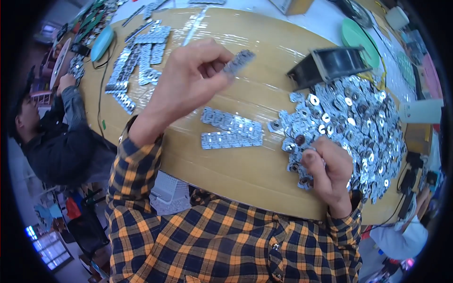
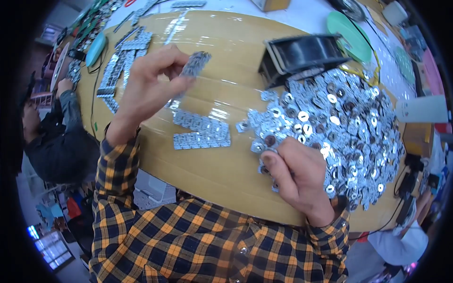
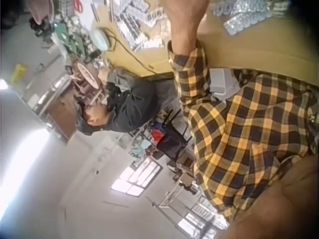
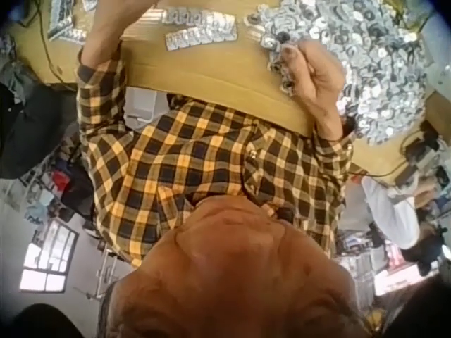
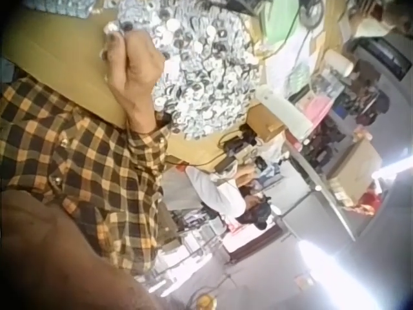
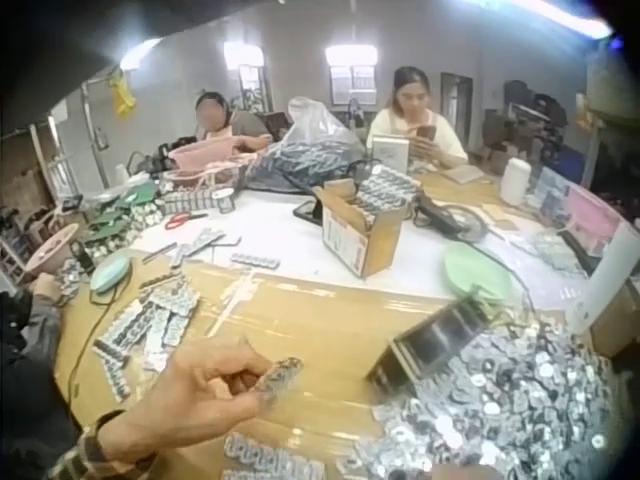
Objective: Sort and inspect small metal plates with electronic components at a workbench.
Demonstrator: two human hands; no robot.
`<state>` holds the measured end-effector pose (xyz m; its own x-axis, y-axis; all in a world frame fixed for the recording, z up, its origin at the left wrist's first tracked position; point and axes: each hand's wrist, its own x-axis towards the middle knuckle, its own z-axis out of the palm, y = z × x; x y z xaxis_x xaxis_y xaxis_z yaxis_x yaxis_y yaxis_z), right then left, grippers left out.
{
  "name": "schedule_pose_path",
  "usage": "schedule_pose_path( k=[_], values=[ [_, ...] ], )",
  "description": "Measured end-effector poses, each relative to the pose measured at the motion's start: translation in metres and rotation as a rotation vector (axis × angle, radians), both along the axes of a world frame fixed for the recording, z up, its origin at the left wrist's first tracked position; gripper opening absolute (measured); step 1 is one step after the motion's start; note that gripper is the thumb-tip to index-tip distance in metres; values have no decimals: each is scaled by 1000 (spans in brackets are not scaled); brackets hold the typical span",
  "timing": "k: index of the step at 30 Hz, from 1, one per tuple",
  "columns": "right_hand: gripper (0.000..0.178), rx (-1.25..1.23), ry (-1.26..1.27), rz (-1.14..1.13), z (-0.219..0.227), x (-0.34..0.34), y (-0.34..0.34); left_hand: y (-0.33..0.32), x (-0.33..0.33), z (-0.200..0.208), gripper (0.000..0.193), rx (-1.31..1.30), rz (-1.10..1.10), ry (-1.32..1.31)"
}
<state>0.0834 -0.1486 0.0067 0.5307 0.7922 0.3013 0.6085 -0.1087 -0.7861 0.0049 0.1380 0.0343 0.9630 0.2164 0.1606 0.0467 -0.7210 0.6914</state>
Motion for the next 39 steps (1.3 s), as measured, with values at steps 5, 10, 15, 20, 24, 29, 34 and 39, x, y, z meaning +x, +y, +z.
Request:
schedule_pose_path(
  k=[5,10,15,20,24,29,34,39],
  values=[
    [32,68,584,-137,12,1,-4,-58,-1,8,26,-1045,-202,83],
    [32,255,752,-128,13,13,-9,-88,14,-3,33,-1175,-332,189],
    [31,185,721,-244,14,16,-11,-100,17,-25,17,-957,-386,224],
    [32,135,692,-227,12,17,-14,-105,13,-22,12,-873,-393,345],
    [32,139,679,-264,9,13,-12,-112,14,-25,16,-1117,-241,159],
    [33,77,629,-93,12,10,-14,-104,5,-21,26,-1176,63,-110],
    [33,36,570,-77,11,9,-12,-107,2,-25,19,-1358,130,-220],
    [27,91,513,-126,5,11,-4,-111,6,-26,12,-1504,183,-133]
  ],
)
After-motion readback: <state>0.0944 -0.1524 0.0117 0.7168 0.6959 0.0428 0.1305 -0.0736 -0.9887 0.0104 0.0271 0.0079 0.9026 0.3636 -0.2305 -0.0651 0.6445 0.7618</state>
